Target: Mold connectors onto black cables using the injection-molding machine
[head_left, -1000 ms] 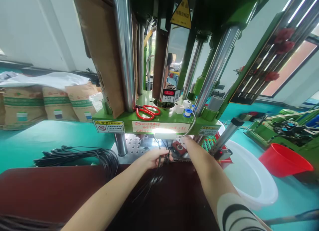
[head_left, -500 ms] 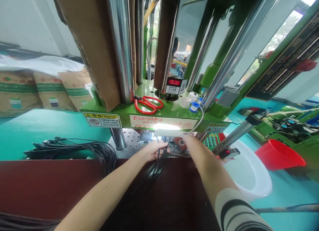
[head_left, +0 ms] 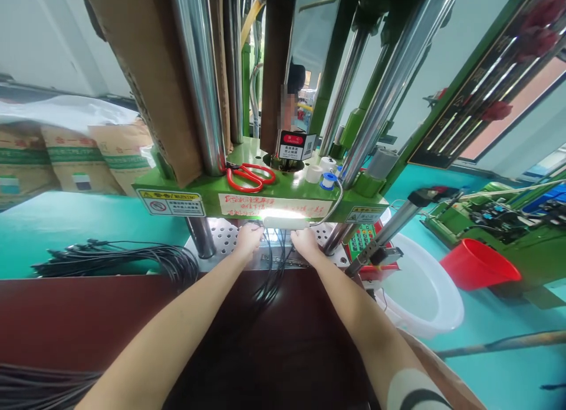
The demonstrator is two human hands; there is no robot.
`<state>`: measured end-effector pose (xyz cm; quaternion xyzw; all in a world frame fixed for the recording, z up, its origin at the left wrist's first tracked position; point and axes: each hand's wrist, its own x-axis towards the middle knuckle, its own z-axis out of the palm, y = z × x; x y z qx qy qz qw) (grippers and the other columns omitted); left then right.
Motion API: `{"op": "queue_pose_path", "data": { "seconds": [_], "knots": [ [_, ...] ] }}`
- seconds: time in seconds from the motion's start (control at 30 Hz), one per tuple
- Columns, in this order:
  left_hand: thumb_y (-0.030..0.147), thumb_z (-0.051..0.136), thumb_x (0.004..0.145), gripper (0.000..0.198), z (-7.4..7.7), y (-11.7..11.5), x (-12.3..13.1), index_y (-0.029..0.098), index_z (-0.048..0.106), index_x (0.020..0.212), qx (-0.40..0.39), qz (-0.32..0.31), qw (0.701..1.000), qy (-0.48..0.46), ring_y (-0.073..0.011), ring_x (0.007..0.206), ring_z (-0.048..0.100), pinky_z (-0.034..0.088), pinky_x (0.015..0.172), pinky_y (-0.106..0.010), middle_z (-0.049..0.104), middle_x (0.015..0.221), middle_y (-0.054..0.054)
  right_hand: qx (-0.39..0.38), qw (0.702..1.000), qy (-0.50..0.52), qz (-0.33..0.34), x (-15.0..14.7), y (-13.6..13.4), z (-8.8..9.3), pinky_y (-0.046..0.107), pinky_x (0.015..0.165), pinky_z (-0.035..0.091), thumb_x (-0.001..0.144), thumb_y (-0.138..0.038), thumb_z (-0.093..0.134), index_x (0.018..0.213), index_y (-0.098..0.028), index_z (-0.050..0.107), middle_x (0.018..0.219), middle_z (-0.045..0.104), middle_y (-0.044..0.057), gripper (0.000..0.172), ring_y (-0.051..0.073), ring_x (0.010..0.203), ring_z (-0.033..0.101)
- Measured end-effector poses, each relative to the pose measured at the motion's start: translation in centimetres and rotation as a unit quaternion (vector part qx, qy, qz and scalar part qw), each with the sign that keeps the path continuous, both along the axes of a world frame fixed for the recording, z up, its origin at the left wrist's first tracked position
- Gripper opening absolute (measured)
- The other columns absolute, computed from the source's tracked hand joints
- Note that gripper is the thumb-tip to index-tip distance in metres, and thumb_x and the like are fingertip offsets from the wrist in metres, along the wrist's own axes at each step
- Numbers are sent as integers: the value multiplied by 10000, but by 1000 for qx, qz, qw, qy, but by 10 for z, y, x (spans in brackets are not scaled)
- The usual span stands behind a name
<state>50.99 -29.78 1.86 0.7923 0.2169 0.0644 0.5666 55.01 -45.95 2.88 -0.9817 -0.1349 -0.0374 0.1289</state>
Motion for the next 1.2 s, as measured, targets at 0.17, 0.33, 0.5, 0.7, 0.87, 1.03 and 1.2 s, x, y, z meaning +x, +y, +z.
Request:
{"op": "queue_pose_path", "data": {
  "seconds": [0.17,0.33,0.5,0.7,0.87,1.03,1.2],
  "knots": [
    [173,459,702,307,5,7,-4,105,559,984,256,-9,967,-3,-273,863,589,428,718,-344,635,787,-127,-22,1000,-10,1,3,3,3,290,745,425,839,-190,368,896,-137,671,874,669,130,314,226,863,601],
    [145,373,746,348,3,3,-4,47,586,1003,394,-61,917,15,-320,851,608,435,731,-406,643,810,-205,-46,999,-1,-1,-2,6,4,308,706,442,830,-177,370,926,-140,668,883,666,141,315,244,838,611],
    [141,330,774,367,8,2,-2,60,591,1019,457,-68,886,30,-317,820,618,453,683,-405,649,795,-190,-64,998,0,7,-1,5,11,300,693,445,814,-161,385,886,-140,672,873,668,131,296,239,830,615],
    [237,286,838,378,21,-9,-12,120,603,1007,490,-69,869,5,-280,932,590,467,711,-369,627,969,-167,-66,997,-35,33,-9,18,23,308,741,446,862,-251,352,951,-176,655,952,663,99,324,227,898,603],
    [253,355,820,332,16,-17,-10,103,647,868,489,-98,867,6,-260,800,619,472,680,-359,646,834,-157,-85,995,-33,42,-15,26,21,303,736,453,848,-256,391,903,-154,679,905,675,116,311,230,881,613],
    [168,319,819,340,9,-18,-2,78,642,881,479,-91,873,-4,-252,846,608,461,709,-341,645,860,-169,-99,994,-26,40,-11,24,15,298,712,455,832,-176,392,865,-143,691,904,676,131,302,230,859,621],
    [165,306,825,355,3,-18,0,68,622,952,470,-75,880,-19,-260,879,594,451,727,-344,640,886,-175,-99,994,-25,41,-6,26,8,303,715,452,817,-149,402,891,-144,682,896,676,132,290,231,851,625]
  ]
}}
